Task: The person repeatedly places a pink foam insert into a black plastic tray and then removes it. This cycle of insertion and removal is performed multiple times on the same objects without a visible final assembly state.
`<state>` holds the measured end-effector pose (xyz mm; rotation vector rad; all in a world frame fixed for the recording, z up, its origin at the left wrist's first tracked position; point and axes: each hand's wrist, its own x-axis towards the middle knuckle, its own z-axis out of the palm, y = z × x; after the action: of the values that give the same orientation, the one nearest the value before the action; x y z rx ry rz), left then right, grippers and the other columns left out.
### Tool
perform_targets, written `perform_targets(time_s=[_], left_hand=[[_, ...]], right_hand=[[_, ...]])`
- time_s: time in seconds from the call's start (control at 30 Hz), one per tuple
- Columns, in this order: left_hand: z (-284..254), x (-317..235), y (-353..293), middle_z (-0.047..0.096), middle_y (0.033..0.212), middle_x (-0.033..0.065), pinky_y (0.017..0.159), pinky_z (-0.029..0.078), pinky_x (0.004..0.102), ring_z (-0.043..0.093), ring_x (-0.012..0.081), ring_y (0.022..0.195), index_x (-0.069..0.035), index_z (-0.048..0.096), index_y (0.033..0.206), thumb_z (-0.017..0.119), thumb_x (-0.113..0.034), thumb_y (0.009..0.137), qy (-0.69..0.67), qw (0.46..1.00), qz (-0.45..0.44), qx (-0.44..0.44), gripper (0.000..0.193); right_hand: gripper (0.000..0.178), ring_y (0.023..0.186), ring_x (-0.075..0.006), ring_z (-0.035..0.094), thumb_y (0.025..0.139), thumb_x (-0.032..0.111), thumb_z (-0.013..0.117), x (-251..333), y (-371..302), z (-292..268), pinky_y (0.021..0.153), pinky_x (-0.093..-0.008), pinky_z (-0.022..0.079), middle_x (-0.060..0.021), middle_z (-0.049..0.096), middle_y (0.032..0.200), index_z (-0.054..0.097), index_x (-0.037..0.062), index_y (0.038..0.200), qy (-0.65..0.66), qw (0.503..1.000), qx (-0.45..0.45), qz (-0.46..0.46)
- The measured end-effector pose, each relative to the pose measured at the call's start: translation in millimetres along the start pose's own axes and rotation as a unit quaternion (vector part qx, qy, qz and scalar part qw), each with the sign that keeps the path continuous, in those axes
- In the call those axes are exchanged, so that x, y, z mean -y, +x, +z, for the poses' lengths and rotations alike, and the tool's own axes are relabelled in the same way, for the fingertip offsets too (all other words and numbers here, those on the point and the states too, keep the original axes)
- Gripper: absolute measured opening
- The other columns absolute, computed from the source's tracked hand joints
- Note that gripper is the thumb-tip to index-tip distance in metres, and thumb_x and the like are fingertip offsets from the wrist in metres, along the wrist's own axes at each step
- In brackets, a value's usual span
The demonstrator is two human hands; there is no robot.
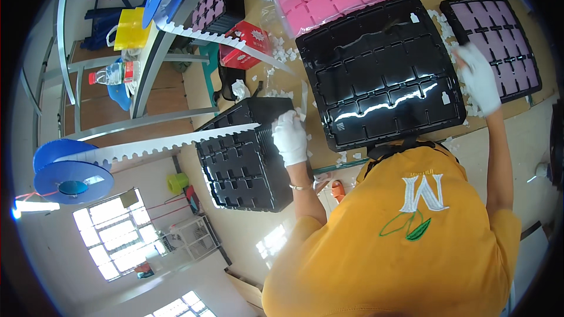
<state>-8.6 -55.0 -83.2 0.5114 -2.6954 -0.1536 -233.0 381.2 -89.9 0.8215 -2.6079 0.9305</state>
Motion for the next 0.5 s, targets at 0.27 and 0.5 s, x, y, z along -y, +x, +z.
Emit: perform_targets(time_s=[0.27, 0.5], left_hand=[[-6.3, -2.5, -40.6, 0.068, 0.091, 0.0143, 0.074, 0.052, 0.0417, 0.066, 0.0339, 0.084, -0.006, 0.068, 0.094, 0.058, -0.01, 0.085, -0.095, 0.983, -0.151, 0.04, 0.014], [20.4, -0.9, -65.4, 0.062, 0.117, 0.0149, 0.088, 0.05, 0.0403, 0.061, 0.0344, 0.104, -0.006, 0.069, 0.101, 0.055, -0.002, 0.084, -0.011, 0.979, -0.155, 0.131, 0.023]], right_hand=[[0.011, 0.083, -0.0349, 0.059, 0.082, 0.01, 0.056, -50.0, 141.5, 68.0, 0.073, -0.0426, 0.046, -0.0152, 0.056, 0.084, 0.066, 0.0094, 0.087, -0.08, 0.99, 0.085, -0.078], [0.007, 0.088, -0.0345, 0.061, 0.071, 0.009, 0.067, -23.1, 170.5, 75.9, 0.075, -0.0419, 0.048, -0.0144, 0.06, 0.09, 0.068, 0.0094, 0.079, -0.122, 0.96, 0.249, -0.041]])
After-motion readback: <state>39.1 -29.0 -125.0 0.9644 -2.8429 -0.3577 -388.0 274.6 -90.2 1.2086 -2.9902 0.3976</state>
